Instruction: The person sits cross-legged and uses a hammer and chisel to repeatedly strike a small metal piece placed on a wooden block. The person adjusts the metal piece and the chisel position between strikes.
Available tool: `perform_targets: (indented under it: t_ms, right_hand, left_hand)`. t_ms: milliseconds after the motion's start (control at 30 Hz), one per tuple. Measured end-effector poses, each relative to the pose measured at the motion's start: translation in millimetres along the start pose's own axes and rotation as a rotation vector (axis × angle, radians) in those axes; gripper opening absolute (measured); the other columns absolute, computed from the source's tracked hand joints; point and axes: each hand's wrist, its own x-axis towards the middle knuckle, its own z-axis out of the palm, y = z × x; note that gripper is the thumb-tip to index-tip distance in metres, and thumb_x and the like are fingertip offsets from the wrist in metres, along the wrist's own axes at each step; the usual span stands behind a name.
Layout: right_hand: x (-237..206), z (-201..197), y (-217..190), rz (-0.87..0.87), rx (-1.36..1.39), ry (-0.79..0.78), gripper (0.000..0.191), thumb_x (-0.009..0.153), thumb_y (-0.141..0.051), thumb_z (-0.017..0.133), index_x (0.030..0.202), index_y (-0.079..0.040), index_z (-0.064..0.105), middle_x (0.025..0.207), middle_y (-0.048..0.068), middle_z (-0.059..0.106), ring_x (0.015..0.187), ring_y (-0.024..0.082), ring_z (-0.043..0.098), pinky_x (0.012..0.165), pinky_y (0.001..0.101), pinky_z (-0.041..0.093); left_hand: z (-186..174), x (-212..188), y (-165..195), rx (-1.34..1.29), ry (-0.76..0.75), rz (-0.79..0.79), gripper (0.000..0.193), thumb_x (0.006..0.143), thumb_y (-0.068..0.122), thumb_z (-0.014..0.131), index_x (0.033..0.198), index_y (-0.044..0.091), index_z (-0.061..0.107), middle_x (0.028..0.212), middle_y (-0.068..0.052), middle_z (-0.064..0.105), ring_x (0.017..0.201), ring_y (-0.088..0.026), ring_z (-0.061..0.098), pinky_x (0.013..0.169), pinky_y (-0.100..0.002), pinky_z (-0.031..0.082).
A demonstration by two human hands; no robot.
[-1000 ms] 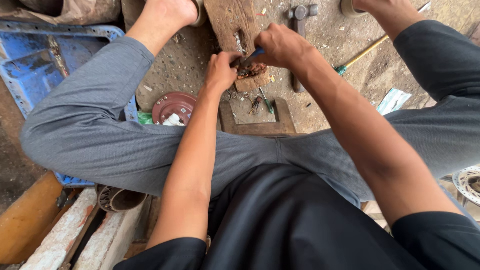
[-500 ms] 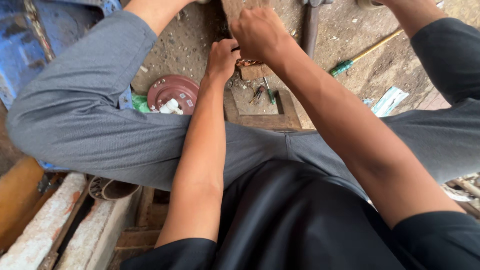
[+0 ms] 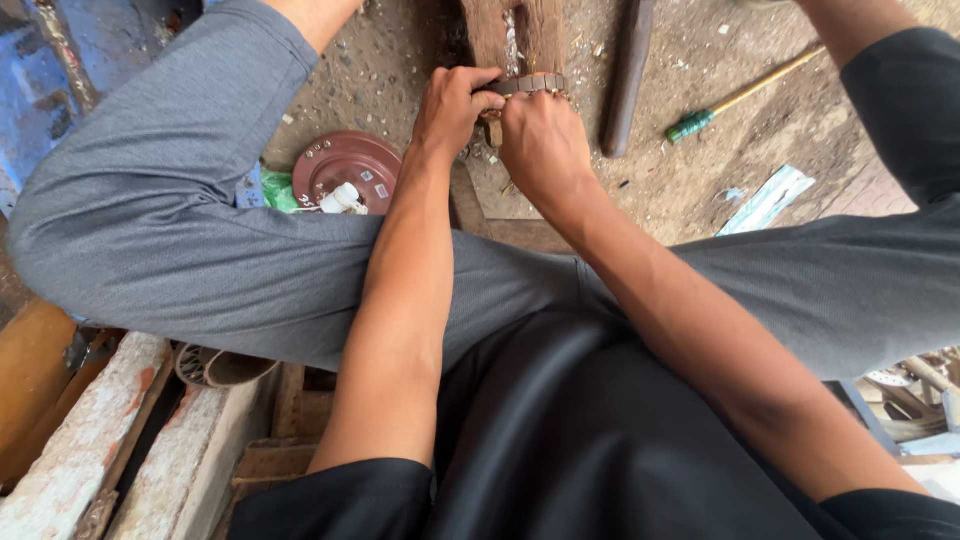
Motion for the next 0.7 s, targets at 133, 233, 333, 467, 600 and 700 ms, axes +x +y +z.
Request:
perform_targets:
  t_ms: [133,233,333,467,600,700]
  right_hand:
    - [-20.8,5.1,-8.3,0.071,0.009,-0.035,0.014,0.084,0.003,0.061,0.095,0.01,0.058,0.084,0.03,0.065,0.067,0.04,0.071,0.054,0.046,0.058]
    - [-30.8,10.5,-14.8,0.092,0.038,-0.042,0.019,0.085,0.002,0.059,0.101,0.013,0.055,0.085,0.03,0.065,0.069,0.042,0.072,0.057,0.0454,0.06]
    - [-37.3,17.0,-20.8,0.09,0.073,-0.054,0.019,0.089,0.001,0.057,0.103,0.014,0.055,0.086,0.031,0.065,0.068,0.043,0.071,0.058,0.047,0.059]
    - [-36.2,18.0,-15.6,0.018,0.021,-0.056,0.031,0.088,0.001,0.056,0.113,0.019,0.054,0.087,0.03,0.065,0.07,0.039,0.071,0.059,0.0425,0.06]
    - [-16.6,-10.4,29.1,-0.014,0.048,-0.122,0.019,0.091,0.002,0.055,0.108,0.008,0.063,0.087,0.024,0.066,0.076,0.035,0.068,0.064,0.0428,0.06]
    - [-2.2,-55.2,82.2,-0.148,0.018,-0.127,0.02,0.094,0.001,0.057,0.105,0.003,0.073,0.082,0.023,0.071,0.072,0.037,0.071,0.07,0.0456,0.059]
  left_hand:
    - [2.2,-0.5,0.5,0.071,-0.004,-0.033,0.039,0.085,0.027,0.081,0.121,0.013,0.076,0.116,-0.015,0.073,0.112,-0.033,0.061,0.1,-0.041,0.048]
    - [2.3,-1.3,-1.5,0.085,-0.017,-0.032,0.04,0.084,0.028,0.081,0.121,0.014,0.076,0.117,-0.013,0.074,0.112,-0.032,0.06,0.1,-0.041,0.048]
    - [-0.2,-4.5,-4.4,0.07,-0.003,0.0,0.041,0.083,0.028,0.082,0.12,0.013,0.076,0.117,-0.012,0.076,0.114,-0.031,0.061,0.101,-0.04,0.048]
    - [-1.0,-4.4,-3.4,0.045,0.026,0.006,0.04,0.082,0.025,0.083,0.119,0.011,0.077,0.115,-0.016,0.073,0.113,-0.033,0.06,0.099,-0.041,0.049]
    - [5.8,7.6,3.4,-0.022,0.063,0.006,0.036,0.079,0.021,0.087,0.113,0.01,0.079,0.108,-0.017,0.077,0.103,-0.031,0.069,0.095,-0.041,0.054]
    - [10.7,15.1,5.1,-0.101,0.106,0.024,0.038,0.076,0.016,0.089,0.111,0.006,0.079,0.107,-0.02,0.077,0.1,-0.03,0.074,0.092,-0.039,0.058]
